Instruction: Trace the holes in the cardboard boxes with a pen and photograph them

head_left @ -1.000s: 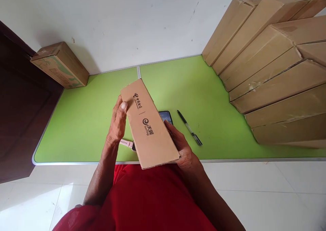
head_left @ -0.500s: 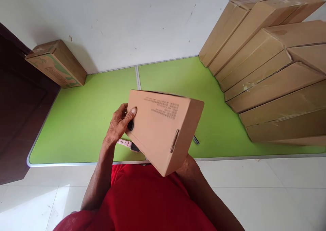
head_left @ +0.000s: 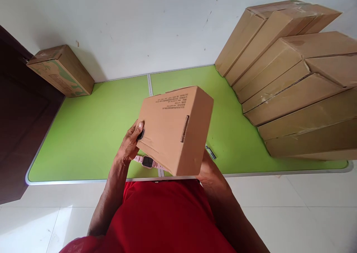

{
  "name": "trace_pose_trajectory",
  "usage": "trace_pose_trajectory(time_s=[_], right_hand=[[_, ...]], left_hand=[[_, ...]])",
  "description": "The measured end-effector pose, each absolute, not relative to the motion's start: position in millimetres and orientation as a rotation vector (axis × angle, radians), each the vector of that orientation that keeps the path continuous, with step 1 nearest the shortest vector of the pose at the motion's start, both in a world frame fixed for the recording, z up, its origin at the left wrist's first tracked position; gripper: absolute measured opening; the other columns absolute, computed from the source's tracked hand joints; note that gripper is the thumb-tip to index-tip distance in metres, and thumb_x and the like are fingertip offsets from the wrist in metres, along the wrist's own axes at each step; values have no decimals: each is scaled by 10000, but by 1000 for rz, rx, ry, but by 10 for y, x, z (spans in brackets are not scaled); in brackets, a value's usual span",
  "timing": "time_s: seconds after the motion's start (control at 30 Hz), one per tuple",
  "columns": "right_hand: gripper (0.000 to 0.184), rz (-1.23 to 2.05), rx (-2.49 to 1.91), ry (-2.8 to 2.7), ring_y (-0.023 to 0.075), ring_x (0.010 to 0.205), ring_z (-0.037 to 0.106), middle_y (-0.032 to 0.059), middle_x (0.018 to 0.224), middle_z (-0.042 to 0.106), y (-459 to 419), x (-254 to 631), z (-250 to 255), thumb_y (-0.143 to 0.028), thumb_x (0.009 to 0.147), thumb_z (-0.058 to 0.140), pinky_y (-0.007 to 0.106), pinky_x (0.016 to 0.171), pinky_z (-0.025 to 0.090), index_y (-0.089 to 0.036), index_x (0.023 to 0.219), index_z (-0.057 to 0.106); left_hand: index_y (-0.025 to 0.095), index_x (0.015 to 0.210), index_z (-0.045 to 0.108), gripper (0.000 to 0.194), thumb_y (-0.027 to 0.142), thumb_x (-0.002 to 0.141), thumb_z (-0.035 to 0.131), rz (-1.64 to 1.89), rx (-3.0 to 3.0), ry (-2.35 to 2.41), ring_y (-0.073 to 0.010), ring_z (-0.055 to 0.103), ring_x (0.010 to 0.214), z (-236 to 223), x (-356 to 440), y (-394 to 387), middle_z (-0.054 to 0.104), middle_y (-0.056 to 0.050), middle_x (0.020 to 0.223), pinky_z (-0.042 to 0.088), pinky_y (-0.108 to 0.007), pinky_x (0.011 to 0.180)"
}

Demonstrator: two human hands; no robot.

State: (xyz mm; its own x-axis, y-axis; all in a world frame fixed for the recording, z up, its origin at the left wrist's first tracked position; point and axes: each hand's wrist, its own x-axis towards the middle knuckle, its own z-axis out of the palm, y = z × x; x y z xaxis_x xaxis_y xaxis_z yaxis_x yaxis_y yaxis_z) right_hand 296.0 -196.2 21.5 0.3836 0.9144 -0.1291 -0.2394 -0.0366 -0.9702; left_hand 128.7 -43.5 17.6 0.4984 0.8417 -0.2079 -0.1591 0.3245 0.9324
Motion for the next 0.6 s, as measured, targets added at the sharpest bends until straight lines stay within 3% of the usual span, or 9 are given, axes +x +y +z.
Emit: trace_pose_trajectory(time_s=[0.13, 0.23, 0.47, 0.6], right_hand=[[686, 1114, -1149, -603, 362, 1303, 723, 66, 1242, 814, -1827, 3086, 492, -911, 948, 525, 519, 1018, 626, -353, 1277, 749], [697, 1104, -1168, -628, 378, 1412, 662, 72, 1387, 781, -1797, 3134, 520, -895, 923, 599, 517, 1042, 610, -350, 1344, 700], [733, 1029, -1262, -559, 402, 1278, 711, 81, 1311, 798, -1905, 3405, 419, -803, 711, 912, 494, 946, 613, -333, 1247, 741], [691, 1329, -1306, -877, 405, 1226, 765, 86, 1307, 823, -2024, 3523, 468, -610, 752, 985, 520, 969, 641, -320, 1344, 775]], left_hand=[[257, 1321, 800, 638, 701, 867, 866, 849, 1066, 821, -319, 783, 1256, 172, 1269, -423, 827, -108, 1332, 679, -387, 984], [283, 1396, 782, 598, 640, 921, 853, 884, 1145, 816, -285, 767, 1285, 282, 1217, -407, 811, -84, 1383, 649, -352, 1044], [231, 1395, 817, 670, 584, 839, 941, 666, 1595, 836, -301, 814, 1081, 780, 999, -187, 834, -114, 1257, 674, -333, 892], [227, 1466, 777, 786, 676, 835, 909, 616, 1751, 828, -328, 787, 1141, 1011, 1003, -59, 786, -159, 1392, 657, -349, 882]])
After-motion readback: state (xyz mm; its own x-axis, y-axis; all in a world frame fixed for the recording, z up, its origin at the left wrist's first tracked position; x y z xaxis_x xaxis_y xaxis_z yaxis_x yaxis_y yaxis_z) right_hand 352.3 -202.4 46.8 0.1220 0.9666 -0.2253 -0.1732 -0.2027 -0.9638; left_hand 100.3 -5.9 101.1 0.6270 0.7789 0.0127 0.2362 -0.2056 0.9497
